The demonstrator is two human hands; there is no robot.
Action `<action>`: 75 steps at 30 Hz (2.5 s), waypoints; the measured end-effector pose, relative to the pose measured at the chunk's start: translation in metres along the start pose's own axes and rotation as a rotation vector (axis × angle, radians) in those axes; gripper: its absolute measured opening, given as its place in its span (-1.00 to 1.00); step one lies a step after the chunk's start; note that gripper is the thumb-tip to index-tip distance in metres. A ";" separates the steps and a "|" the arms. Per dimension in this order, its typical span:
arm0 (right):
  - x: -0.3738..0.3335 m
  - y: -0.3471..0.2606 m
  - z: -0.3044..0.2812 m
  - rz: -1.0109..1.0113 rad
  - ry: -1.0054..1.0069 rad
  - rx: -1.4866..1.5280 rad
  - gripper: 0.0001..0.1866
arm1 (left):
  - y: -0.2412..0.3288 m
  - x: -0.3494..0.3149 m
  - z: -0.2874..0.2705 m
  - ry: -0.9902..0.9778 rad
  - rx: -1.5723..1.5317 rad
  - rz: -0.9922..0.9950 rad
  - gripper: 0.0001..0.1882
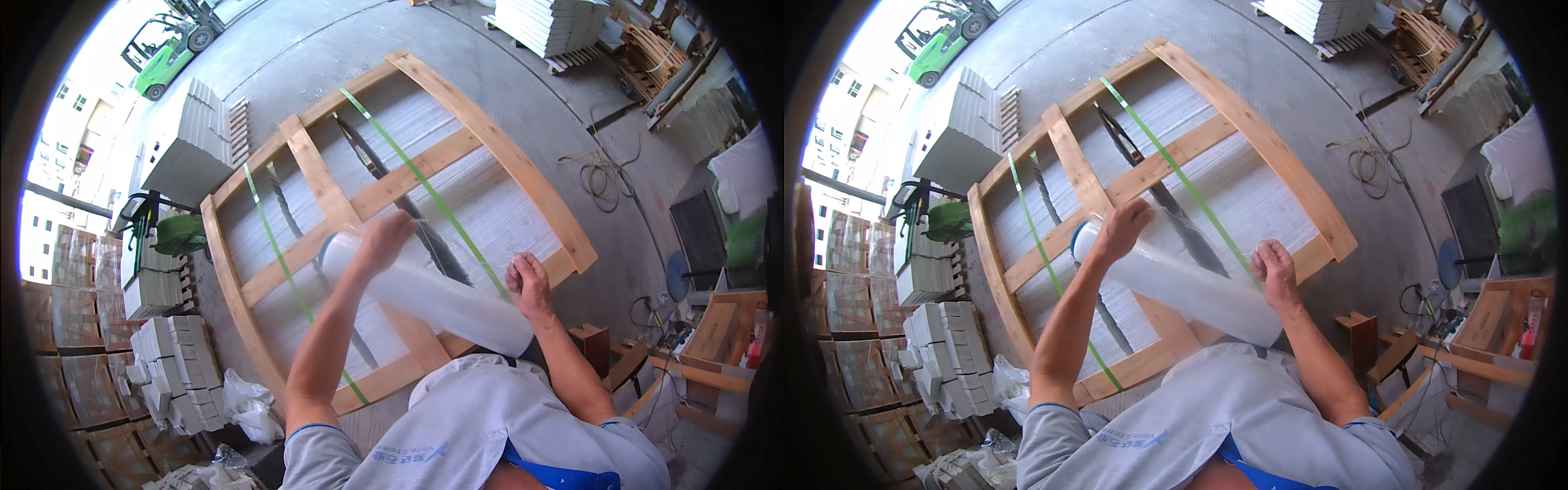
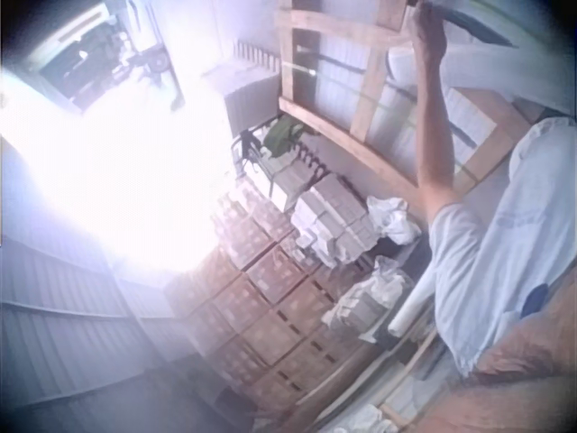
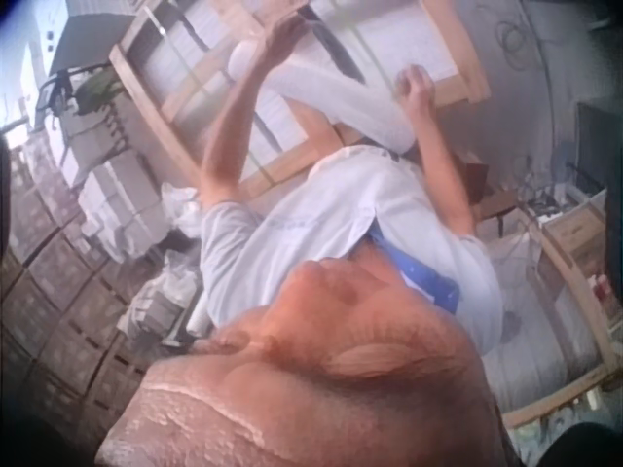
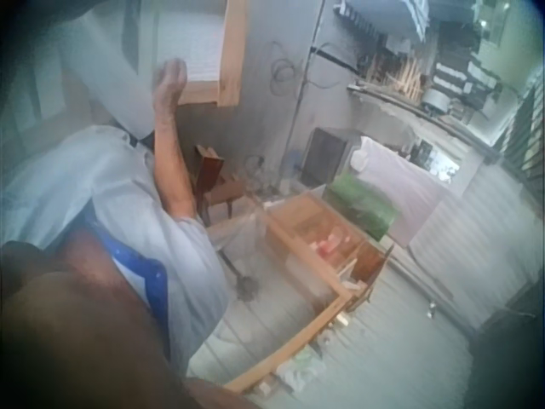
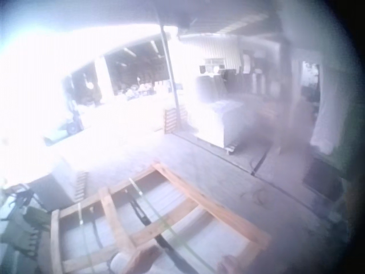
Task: The person secures a wooden crate using a green hand strapping tool and green straps, then wraps the crate with a roll of clear plastic film. The person kneels to tighten straps, stands to move around the crate, and uses both hands to unroll and smooth the film over the crate surface.
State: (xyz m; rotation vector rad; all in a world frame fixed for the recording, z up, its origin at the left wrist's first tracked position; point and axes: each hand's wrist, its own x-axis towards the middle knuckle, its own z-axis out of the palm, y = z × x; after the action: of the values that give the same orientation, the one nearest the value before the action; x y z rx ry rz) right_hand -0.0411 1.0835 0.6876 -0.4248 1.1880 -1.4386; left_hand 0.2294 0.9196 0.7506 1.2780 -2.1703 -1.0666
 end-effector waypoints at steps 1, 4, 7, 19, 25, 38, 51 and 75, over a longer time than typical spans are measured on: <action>-0.003 -0.013 0.008 -0.039 -0.047 0.031 -0.81 | 0.016 -0.006 -0.007 0.016 -0.008 0.009 -0.82; -0.015 -0.048 0.045 -0.068 -0.174 -0.055 -0.81 | 0.068 -0.025 -0.017 0.039 -0.120 0.126 -0.88; -0.029 -0.066 0.091 -0.082 -0.246 0.019 -0.87 | 0.123 -0.036 -0.013 0.087 -0.301 0.309 -0.89; -0.036 -0.070 0.187 -0.383 -0.684 1.288 -0.84 | 0.205 -0.035 0.005 0.253 -0.253 0.424 -0.86; -0.032 -0.072 0.145 -0.005 -0.194 0.169 -0.78 | 0.154 -0.053 -0.003 0.431 -0.106 0.396 -0.53; -0.027 -0.039 0.127 -0.257 -0.445 -0.194 -0.60 | 0.088 -0.085 0.077 0.262 -0.323 -0.069 -0.73; -0.049 -0.029 0.134 0.127 -0.521 0.153 -0.48 | -0.055 -0.157 0.019 0.913 0.590 -0.286 -0.68; -0.148 -0.161 0.077 -0.043 -0.616 0.340 -0.44 | -0.068 -0.276 0.050 0.037 -0.763 -0.940 -0.45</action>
State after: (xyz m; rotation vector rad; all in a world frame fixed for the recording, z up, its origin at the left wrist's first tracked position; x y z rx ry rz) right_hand -0.0237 1.1547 0.9074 -0.5995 0.4356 -1.3725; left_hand 0.3719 1.1597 0.6764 1.8527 -0.8401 -1.9091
